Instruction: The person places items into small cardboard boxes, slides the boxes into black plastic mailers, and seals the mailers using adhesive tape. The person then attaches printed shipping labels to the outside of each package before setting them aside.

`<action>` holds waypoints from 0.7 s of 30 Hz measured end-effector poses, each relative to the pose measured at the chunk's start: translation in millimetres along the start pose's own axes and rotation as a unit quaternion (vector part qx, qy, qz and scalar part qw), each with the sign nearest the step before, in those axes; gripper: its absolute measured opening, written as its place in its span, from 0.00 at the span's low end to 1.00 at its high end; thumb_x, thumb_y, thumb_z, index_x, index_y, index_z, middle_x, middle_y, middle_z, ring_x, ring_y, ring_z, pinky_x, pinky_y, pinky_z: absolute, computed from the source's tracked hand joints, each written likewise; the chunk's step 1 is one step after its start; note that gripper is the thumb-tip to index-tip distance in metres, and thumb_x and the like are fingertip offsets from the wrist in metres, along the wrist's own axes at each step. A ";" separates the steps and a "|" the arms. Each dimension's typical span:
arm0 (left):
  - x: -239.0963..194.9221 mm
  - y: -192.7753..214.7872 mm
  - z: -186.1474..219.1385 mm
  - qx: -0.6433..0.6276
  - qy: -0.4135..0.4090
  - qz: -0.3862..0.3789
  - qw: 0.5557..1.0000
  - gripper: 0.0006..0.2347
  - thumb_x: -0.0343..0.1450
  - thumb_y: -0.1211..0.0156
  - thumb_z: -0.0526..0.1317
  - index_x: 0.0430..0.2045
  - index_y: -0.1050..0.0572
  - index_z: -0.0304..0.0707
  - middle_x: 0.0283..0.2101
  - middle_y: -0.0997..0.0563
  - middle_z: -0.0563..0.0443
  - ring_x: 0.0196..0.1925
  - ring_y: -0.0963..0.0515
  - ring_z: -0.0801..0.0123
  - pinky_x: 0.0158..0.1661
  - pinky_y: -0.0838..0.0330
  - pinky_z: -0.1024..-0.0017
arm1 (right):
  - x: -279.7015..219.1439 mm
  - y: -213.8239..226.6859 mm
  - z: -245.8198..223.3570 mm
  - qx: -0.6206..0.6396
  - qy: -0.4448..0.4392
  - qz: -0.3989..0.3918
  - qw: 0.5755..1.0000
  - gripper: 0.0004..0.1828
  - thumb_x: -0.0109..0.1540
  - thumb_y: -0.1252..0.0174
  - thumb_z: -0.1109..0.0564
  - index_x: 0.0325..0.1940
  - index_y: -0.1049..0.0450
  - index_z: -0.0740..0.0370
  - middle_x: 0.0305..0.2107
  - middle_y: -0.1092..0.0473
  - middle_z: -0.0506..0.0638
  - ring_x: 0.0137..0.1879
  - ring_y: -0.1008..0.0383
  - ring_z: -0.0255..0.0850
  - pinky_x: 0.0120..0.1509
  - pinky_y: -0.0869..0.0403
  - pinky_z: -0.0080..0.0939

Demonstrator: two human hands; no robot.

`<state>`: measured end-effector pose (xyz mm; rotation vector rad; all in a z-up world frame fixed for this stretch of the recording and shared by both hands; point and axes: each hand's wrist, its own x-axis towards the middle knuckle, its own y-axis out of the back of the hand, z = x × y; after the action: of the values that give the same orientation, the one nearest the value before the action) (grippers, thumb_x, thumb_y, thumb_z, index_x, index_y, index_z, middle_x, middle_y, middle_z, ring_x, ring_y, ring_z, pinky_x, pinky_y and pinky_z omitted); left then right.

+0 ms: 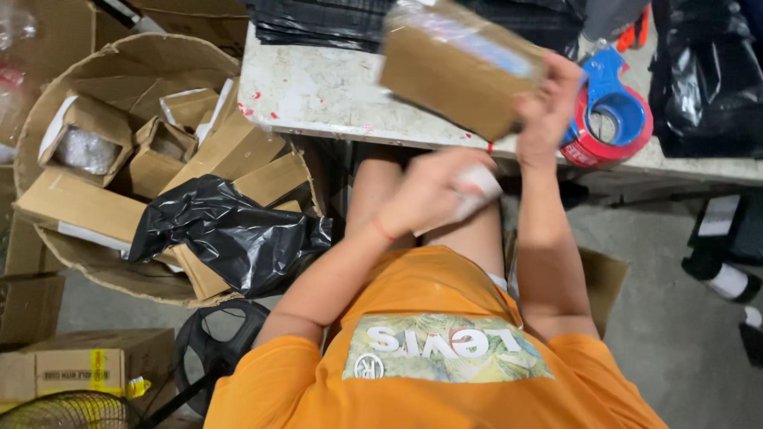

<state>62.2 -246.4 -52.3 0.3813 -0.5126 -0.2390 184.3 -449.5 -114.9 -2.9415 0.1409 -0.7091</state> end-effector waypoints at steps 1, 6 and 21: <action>-3.2 22.3 -0.8 -0.028 0.027 0.047 0.998 0.18 0.71 0.35 0.35 0.56 0.26 0.35 0.54 0.19 0.41 0.55 0.17 0.53 0.55 0.24 0.65 | 0.9 3.4 2.7 0.042 0.024 0.031 0.998 0.33 0.61 0.35 0.52 0.68 0.37 0.62 0.59 0.36 0.52 0.65 0.35 0.42 0.71 0.33 0.43; -20.1 101.8 -20.0 0.009 0.136 0.164 0.977 0.22 0.75 0.42 0.33 0.66 0.37 0.39 0.55 0.17 0.45 0.55 0.15 0.57 0.56 0.22 0.68 | 1.7 29.2 -0.6 -0.011 0.094 0.136 0.986 0.32 0.66 0.44 0.42 0.67 0.35 0.67 0.61 0.37 0.56 0.67 0.38 0.44 0.76 0.40 0.45; -71.5 154.7 -89.2 0.397 0.138 0.199 0.885 0.17 0.70 0.39 0.30 0.53 0.19 0.49 0.68 0.31 0.38 0.42 0.17 0.49 0.38 0.23 0.63 | -3.2 43.4 -18.2 0.207 -0.032 0.010 0.978 0.31 0.72 0.50 0.35 0.69 0.37 0.60 0.57 0.31 0.53 0.65 0.29 0.47 0.70 0.29 0.47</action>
<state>67.5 -58.0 -91.2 1.0783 -0.3764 0.4452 170.4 -493.6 -105.9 -2.5555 0.0145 -0.5600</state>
